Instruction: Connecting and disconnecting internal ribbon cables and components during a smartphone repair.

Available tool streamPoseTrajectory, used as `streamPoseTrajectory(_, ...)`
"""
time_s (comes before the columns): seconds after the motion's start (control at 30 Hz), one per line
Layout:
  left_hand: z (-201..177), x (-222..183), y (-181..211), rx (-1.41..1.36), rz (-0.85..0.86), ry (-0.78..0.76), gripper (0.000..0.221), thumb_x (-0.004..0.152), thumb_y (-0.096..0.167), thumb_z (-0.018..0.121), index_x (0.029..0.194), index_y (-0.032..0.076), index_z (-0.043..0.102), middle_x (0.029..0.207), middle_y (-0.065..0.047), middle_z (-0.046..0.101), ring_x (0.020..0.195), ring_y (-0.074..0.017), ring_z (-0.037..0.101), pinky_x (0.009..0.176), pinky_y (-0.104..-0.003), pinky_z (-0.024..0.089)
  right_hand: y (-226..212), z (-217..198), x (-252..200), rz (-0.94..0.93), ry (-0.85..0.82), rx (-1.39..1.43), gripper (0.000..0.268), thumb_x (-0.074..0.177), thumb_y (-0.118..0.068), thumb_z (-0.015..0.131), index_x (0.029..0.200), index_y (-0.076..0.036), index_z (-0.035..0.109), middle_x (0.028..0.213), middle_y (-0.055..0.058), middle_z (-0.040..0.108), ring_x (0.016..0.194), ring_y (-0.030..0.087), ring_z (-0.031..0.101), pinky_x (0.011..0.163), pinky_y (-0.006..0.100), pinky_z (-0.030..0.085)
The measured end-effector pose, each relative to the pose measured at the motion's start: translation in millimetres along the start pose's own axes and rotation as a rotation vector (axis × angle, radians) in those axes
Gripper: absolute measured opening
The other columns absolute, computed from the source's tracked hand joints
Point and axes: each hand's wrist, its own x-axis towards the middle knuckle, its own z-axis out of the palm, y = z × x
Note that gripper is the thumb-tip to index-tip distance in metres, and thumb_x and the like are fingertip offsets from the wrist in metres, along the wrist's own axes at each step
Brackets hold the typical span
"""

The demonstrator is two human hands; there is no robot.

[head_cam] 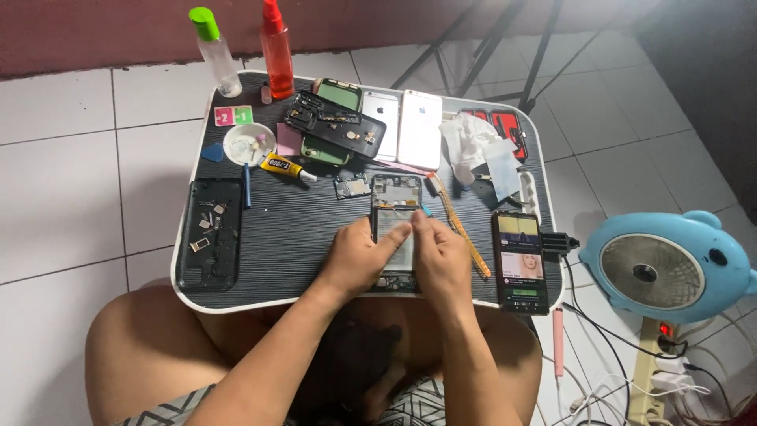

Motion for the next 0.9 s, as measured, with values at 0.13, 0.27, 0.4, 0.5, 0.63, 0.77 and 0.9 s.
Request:
streamPoseTrajectory(0.13, 3.6, -1.0, 6.1, -0.013, 0.010, -0.021, 0.053, 0.095, 0.053, 0.061, 0.078, 0.005, 0.074, 0.068, -0.018, 0.069, 0.075, -0.0371, 0.069, 0.073, -0.048, 0.053, -1.4, -0.7, -5.6, -0.011, -0.014, 0.096, 0.047, 0.107, -0.039, 0.054, 0.076, -0.009, 0.073, 0.057, 0.008, 0.062, 0.063, 0.017, 0.053, 0.062, 0.034, 0.047)
streamPoseTrajectory(0.27, 6.3, -1.2, -4.3, -0.048, -0.009, 0.017, 0.068, 0.103, 0.059, 0.041, 0.076, 0.004, 0.070, 0.068, -0.016, 0.069, 0.075, -0.0311, 0.068, 0.073, -0.045, 0.053, -10.9, 1.6, -15.0, -0.051, -0.069, 0.169, 0.032, 0.100, -0.036, 0.069, 0.081, -0.010, 0.073, 0.057, 0.004, 0.059, 0.062, 0.014, 0.052, 0.060, 0.029, 0.045)
streamPoseTrajectory(0.4, -4.8, -15.7, 12.7, 0.003, -0.041, 0.031, 0.084, 0.107, 0.057, 0.020, 0.088, -0.005, 0.073, 0.088, -0.029, 0.074, 0.098, -0.0427, 0.072, 0.088, -0.052, 0.053, -15.4, 0.7, -15.3, -0.070, -0.047, 0.074, 0.047, 0.107, -0.041, 0.055, 0.078, -0.010, 0.076, 0.059, 0.010, 0.063, 0.065, 0.016, 0.054, 0.062, 0.036, 0.047)
streamPoseTrajectory(0.5, -8.9, -34.6, 15.4, -0.117, -0.021, 0.102, 0.073, 0.107, 0.051, 0.033, 0.090, -0.008, 0.071, 0.087, -0.029, 0.072, 0.095, -0.0386, 0.071, 0.085, -0.052, 0.053, -14.2, -0.2, -21.0, -0.024, -0.088, 0.042, 0.041, 0.106, -0.039, 0.051, 0.104, -0.011, 0.082, 0.077, 0.017, 0.078, 0.073, 0.019, 0.067, 0.068, 0.041, 0.055)
streamPoseTrajectory(0.63, -18.3, -44.5, 2.7, -0.148, -0.043, 0.132, 0.059, 0.106, 0.045, 0.044, 0.092, -0.003, 0.074, 0.087, -0.023, 0.077, 0.092, -0.0319, 0.073, 0.084, -0.048, 0.054, -38.0, 0.8, -46.5, -0.199, -0.127, 0.019, 0.048, 0.095, -0.029, 0.065, 0.138, -0.008, 0.061, 0.095, 0.024, 0.079, 0.088, 0.040, 0.075, 0.077, 0.052, 0.058)
streamPoseTrajectory(0.77, -19.8, -53.8, -2.6, -0.225, -0.043, 0.168, 0.040, 0.102, 0.032, 0.061, 0.074, 0.002, 0.063, 0.056, 0.000, 0.051, 0.051, -0.0096, 0.042, 0.047, -0.028, 0.038, -37.9, 2.5, -55.3, -0.157, -0.086, -0.038, 0.041, 0.091, -0.024, 0.069, 0.129, -0.009, 0.067, 0.100, 0.007, 0.076, 0.080, 0.014, 0.068, 0.069, 0.027, 0.054)
streamPoseTrajectory(0.9, -21.8, -56.4, -9.4, -0.243, -0.006, 0.129, 0.046, 0.102, 0.033, 0.063, 0.066, 0.005, 0.055, 0.055, 0.001, 0.048, 0.050, -0.0094, 0.039, 0.045, -0.029, 0.036, -18.4, 2.6, -48.0, 0.084, -0.143, 0.419, 0.039, 0.088, -0.001, 0.075, 0.126, -0.001, 0.068, 0.084, 0.011, 0.073, 0.074, 0.012, 0.062, 0.065, 0.022, 0.047)
